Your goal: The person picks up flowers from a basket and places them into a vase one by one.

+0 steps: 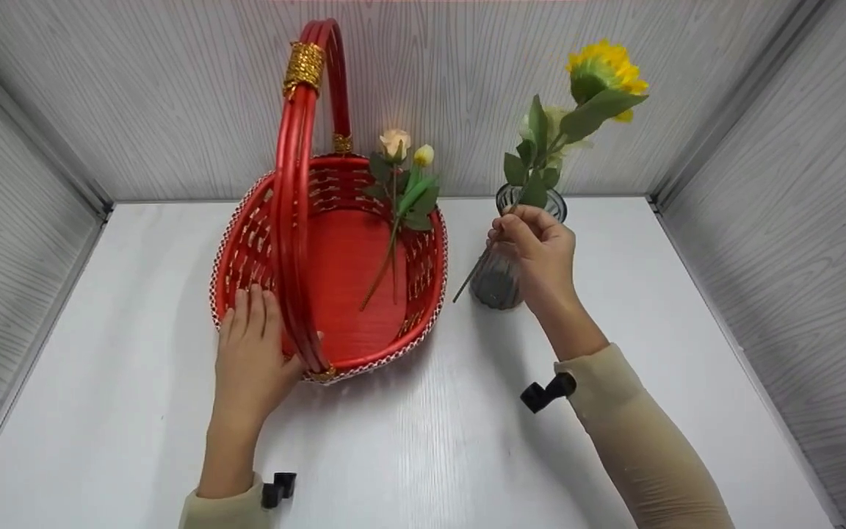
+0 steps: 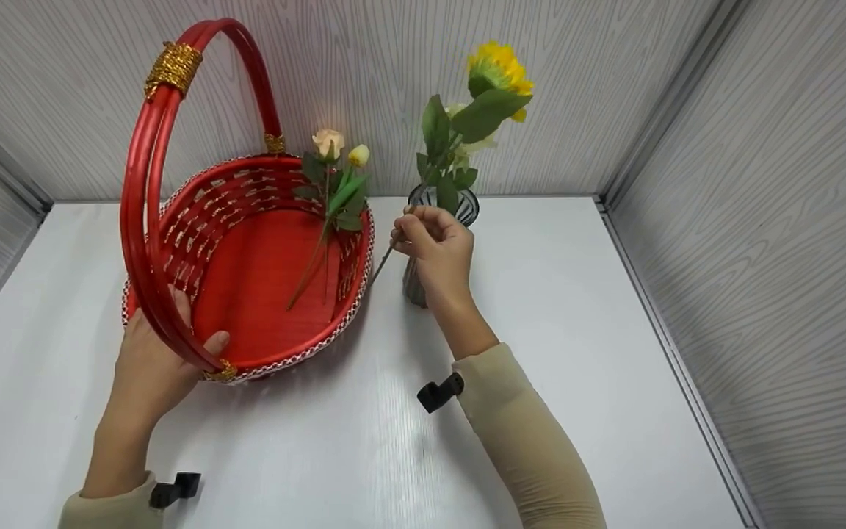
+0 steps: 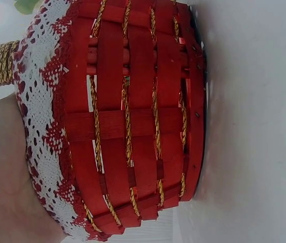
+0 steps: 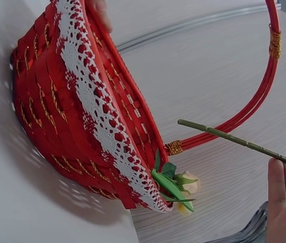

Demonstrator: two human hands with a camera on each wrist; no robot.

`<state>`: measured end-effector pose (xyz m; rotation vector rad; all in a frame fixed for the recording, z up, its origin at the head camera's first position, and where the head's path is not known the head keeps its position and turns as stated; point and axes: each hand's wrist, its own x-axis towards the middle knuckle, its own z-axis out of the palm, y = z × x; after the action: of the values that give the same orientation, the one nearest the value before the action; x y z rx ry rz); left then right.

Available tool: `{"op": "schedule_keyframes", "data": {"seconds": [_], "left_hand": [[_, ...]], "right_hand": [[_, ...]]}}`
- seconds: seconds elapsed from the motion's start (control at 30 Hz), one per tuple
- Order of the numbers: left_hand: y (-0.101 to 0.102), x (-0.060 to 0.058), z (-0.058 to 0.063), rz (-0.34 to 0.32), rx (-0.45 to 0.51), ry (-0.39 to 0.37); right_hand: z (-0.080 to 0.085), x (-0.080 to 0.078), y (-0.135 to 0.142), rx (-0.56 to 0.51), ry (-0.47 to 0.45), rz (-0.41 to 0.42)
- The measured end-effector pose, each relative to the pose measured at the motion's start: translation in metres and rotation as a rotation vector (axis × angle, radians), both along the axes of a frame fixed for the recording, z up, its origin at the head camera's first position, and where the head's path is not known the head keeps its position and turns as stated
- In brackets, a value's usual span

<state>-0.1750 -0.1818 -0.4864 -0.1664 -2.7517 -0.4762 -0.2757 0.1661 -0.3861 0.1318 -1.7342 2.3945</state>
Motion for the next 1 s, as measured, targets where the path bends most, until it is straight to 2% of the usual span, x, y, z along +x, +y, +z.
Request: {"op": "schedule_keyframes", "data": {"seconds": [0.23, 0.63, 1.0], "left_hand": [[-0.002, 0.001, -0.001, -0.006, 0.000, -0.015], [0.000, 0.000, -0.001, -0.005, -0.005, -0.013], [-0.001, 0.000, 0.000, -0.011, -0.008, -0.007]], "right_hand": [[0.003, 0.001, 0.008, 0.010, 0.005, -0.014], [0.010, 0.003, 0.025, -0.058, -0.008, -0.041], [0.012, 0.002, 0.039, -0.060, 0.009, -0.101]]}}
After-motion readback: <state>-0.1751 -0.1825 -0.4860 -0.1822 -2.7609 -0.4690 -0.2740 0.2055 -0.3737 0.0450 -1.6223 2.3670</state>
